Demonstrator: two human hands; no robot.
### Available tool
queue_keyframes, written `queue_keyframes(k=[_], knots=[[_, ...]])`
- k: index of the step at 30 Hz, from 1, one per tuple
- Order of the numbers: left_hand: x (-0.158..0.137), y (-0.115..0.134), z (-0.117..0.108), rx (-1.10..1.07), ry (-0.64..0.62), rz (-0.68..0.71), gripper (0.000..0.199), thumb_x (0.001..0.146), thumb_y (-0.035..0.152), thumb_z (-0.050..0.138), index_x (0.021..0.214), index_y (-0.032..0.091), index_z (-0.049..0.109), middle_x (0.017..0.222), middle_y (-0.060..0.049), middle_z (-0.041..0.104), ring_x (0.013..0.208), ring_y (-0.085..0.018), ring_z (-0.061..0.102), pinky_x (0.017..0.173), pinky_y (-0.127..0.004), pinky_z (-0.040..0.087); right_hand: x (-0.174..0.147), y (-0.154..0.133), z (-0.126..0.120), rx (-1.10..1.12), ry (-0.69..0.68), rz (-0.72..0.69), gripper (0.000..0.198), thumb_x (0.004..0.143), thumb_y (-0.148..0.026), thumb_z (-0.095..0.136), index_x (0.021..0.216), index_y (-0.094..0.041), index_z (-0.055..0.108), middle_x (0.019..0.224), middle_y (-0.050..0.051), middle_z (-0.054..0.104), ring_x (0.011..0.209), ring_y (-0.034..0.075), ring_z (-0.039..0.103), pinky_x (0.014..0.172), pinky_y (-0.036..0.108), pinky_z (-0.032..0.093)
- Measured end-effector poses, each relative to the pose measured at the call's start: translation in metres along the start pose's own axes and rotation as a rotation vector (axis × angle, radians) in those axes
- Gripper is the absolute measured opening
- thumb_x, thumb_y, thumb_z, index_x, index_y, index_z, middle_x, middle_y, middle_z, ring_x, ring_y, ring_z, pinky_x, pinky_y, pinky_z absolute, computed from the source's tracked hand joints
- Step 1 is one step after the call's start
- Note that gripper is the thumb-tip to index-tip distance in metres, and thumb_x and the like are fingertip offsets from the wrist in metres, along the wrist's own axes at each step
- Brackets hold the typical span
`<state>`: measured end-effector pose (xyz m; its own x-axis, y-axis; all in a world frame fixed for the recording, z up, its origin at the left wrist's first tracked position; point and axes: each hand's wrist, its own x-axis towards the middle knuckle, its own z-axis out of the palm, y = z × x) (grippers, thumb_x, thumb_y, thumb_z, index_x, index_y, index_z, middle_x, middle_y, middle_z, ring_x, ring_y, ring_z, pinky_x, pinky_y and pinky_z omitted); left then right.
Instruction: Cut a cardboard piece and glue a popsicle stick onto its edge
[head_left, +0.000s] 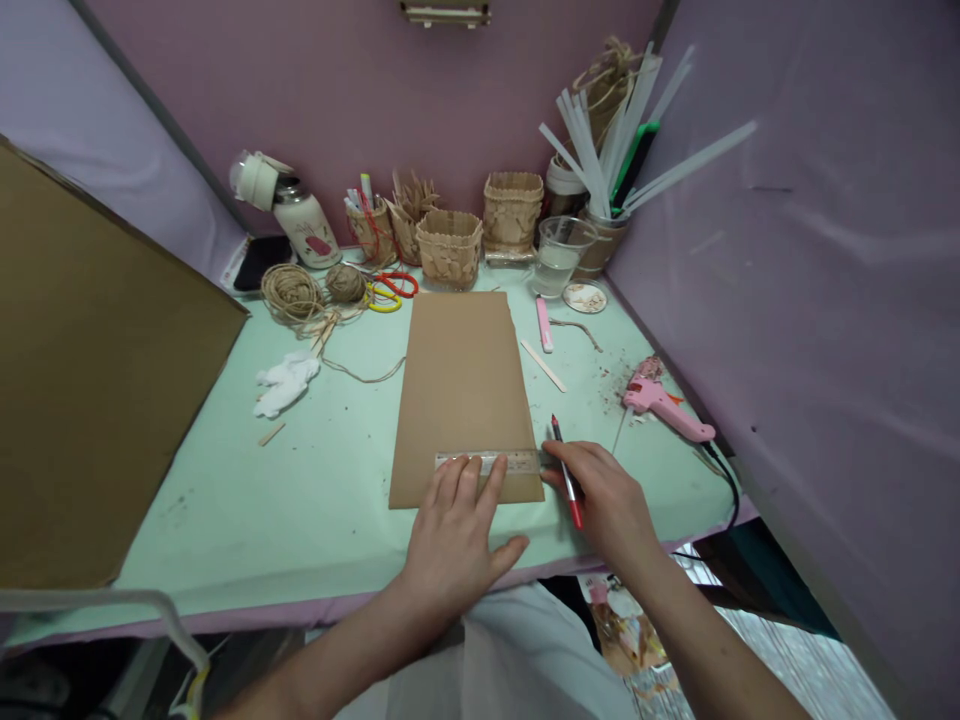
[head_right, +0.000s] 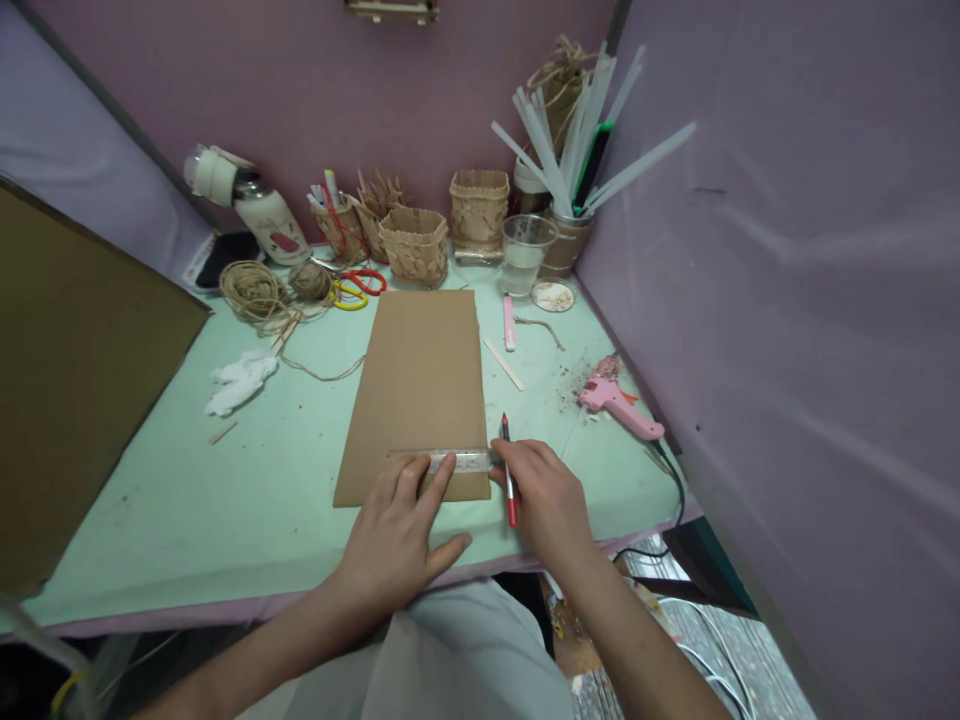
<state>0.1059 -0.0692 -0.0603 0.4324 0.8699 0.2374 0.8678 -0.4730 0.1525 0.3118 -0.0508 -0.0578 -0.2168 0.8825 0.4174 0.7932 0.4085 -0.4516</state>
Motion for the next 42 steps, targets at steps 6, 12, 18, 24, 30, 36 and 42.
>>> queue_keyframes(k=[6, 12, 18, 24, 30, 36, 42], knots=[[0.0, 0.0, 0.0, -0.001, -0.002, 0.007, 0.078, 0.077, 0.055, 0.065, 0.141, 0.016, 0.045, 0.128, -0.015, 0.054, 0.123, -0.033, 0.043, 0.105, -0.049, 0.035, 0.001, -0.001, -0.001, -0.001, -0.004, 0.0, 0.027, 0.093, -0.021, 0.054, 0.12, -0.023, 0.059, 0.098, 0.007, 0.072, 0.094, 0.023, 0.064, 0.075, 0.035, 0.054], [0.0, 0.0, 0.0, -0.014, -0.017, 0.002, 0.077, 0.078, 0.056, 0.064, 0.142, 0.017, 0.044, 0.129, -0.015, 0.053, 0.124, -0.032, 0.042, 0.107, -0.048, 0.034, 0.0, 0.0, 0.0, -0.004, -0.011, 0.0, 0.026, 0.093, -0.02, 0.054, 0.119, -0.022, 0.058, 0.098, 0.007, 0.071, 0.095, 0.023, 0.063, 0.076, 0.034, 0.054], [0.0, -0.001, 0.0, -0.008, -0.006, 0.007, 0.079, 0.077, 0.057, 0.065, 0.142, 0.016, 0.045, 0.127, -0.015, 0.054, 0.123, -0.032, 0.043, 0.106, -0.047, 0.034, -0.001, 0.001, 0.001, 0.001, -0.003, -0.018, 0.027, 0.093, -0.02, 0.055, 0.12, -0.022, 0.057, 0.098, 0.006, 0.071, 0.095, 0.023, 0.063, 0.076, 0.034, 0.054], [0.0, 0.0, 0.0, 0.003, -0.005, 0.004, 0.079, 0.077, 0.058, 0.064, 0.142, 0.017, 0.044, 0.128, -0.014, 0.054, 0.123, -0.032, 0.042, 0.106, -0.047, 0.033, -0.001, 0.001, 0.001, 0.001, -0.01, -0.008, 0.027, 0.093, -0.021, 0.054, 0.12, -0.023, 0.058, 0.099, 0.007, 0.071, 0.095, 0.023, 0.064, 0.076, 0.035, 0.054], [0.001, 0.0, -0.001, 0.001, -0.006, 0.0, 0.078, 0.078, 0.059, 0.062, 0.141, 0.017, 0.045, 0.127, -0.014, 0.055, 0.123, -0.032, 0.043, 0.107, -0.046, 0.032, 0.003, -0.002, -0.01, 0.026, -0.016, -0.022, 0.027, 0.094, -0.027, 0.054, 0.121, -0.022, 0.057, 0.102, 0.009, 0.07, 0.096, 0.025, 0.064, 0.079, 0.038, 0.053], [-0.001, 0.0, 0.0, -0.011, -0.013, -0.006, 0.081, 0.077, 0.061, 0.062, 0.143, 0.017, 0.043, 0.128, -0.014, 0.054, 0.124, -0.032, 0.042, 0.108, -0.047, 0.03, 0.034, -0.033, -0.029, 0.36, -0.013, 0.092, 0.023, 0.096, -0.028, 0.047, 0.108, -0.022, 0.066, 0.096, 0.007, 0.07, 0.088, 0.02, 0.065, 0.076, 0.032, 0.051], [0.002, 0.001, -0.002, -0.034, -0.078, -0.026, 0.08, 0.075, 0.062, 0.062, 0.14, 0.017, 0.046, 0.13, -0.014, 0.053, 0.125, -0.032, 0.042, 0.11, -0.047, 0.029, 0.078, -0.058, -0.001, 0.716, -0.264, 0.313, 0.017, 0.088, -0.029, 0.053, 0.087, -0.02, 0.068, 0.082, 0.002, 0.071, 0.075, 0.016, 0.066, 0.067, 0.026, 0.051]])
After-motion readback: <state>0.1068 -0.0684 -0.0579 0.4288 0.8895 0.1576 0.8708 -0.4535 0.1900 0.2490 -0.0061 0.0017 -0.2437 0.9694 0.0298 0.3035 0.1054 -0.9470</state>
